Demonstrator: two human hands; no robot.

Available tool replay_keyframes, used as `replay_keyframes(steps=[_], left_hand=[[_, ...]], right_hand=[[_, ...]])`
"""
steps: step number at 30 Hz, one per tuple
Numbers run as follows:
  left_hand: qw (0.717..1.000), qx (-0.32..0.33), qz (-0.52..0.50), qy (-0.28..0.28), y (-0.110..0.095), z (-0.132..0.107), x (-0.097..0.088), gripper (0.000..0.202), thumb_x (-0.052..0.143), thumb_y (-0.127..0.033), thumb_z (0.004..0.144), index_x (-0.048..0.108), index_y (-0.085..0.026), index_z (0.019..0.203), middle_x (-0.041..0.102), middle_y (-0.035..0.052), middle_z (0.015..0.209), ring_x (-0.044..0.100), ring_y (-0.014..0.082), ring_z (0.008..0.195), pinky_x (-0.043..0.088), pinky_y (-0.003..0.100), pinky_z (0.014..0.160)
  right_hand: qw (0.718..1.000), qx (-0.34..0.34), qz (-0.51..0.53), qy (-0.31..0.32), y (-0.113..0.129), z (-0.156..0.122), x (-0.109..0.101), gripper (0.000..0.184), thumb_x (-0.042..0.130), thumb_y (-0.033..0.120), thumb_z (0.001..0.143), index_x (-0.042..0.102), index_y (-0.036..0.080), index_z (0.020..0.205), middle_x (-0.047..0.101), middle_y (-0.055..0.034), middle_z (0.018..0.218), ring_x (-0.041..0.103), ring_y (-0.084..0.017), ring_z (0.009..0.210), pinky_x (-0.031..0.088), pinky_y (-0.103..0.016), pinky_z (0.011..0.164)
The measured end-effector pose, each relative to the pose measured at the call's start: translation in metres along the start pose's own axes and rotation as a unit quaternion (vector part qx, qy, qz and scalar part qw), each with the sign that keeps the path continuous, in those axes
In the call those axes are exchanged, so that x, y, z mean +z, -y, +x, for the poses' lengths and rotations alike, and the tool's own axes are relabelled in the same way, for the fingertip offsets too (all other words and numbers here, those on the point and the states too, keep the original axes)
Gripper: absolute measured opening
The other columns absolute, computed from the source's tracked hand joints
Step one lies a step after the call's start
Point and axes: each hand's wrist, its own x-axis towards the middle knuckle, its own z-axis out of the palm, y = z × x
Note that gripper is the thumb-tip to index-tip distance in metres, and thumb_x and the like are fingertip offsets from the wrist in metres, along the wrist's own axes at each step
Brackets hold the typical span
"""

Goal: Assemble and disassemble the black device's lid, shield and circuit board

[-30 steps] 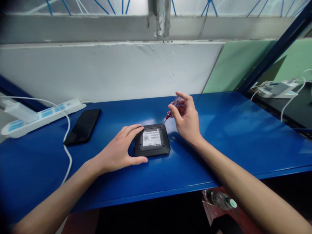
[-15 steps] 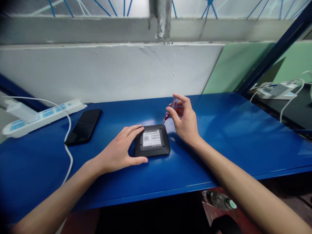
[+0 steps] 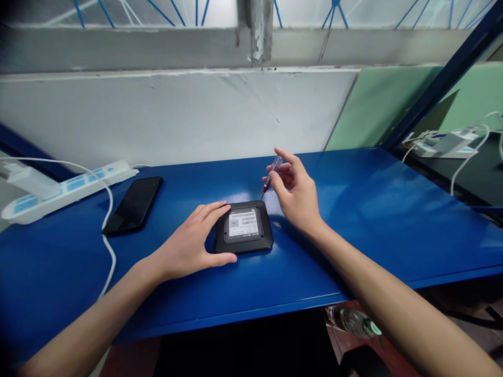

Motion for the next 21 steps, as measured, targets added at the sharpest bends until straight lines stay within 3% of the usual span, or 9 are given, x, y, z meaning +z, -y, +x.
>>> replay_keyframes(steps=[4,12,21], left_hand=[[1.0,-0.002,0.0,0.001,0.0,0.0004,0.0005,0.097,0.072,-0.072,0.075,0.038,-0.018,0.149,0.041,0.0163,0.157,0.038,0.0372,0.143,0.034,0.056,0.118],[1.0,-0.004,-0.001,0.002,0.0,0.0005,0.0004,0.097,0.073,-0.071,0.075,0.039,-0.017,0.149,0.041,0.0161,0.156,0.038,0.0375,0.143,0.034,0.056,0.118],[1.0,-0.002,0.008,0.007,0.0008,0.001,0.0007,0.1,0.071,-0.073,0.076,0.038,-0.015,0.149,0.04,0.0171,0.157,0.038,0.0366,0.143,0.034,0.055,0.119]], right_hand=[[1.0,0.002,0.018,0.016,0.0026,-0.0025,0.0011,0.038,0.057,0.026,0.096,0.05,0.031,0.133,0.07,-0.0012,0.102,0.075,-0.018,0.086,0.064,-0.04,0.081],[0.998,-0.027,-0.012,-0.047,-0.0033,0.0045,-0.0011,0.035,0.077,0.031,0.084,0.058,0.032,0.113,0.064,0.004,0.086,0.071,-0.015,0.077,0.063,-0.031,0.072],[1.0,-0.002,0.015,-0.016,-0.0001,0.0024,-0.0007,0.032,0.062,0.029,0.093,0.056,0.03,0.124,0.07,-0.0009,0.106,0.074,-0.016,0.085,0.065,-0.037,0.081]])
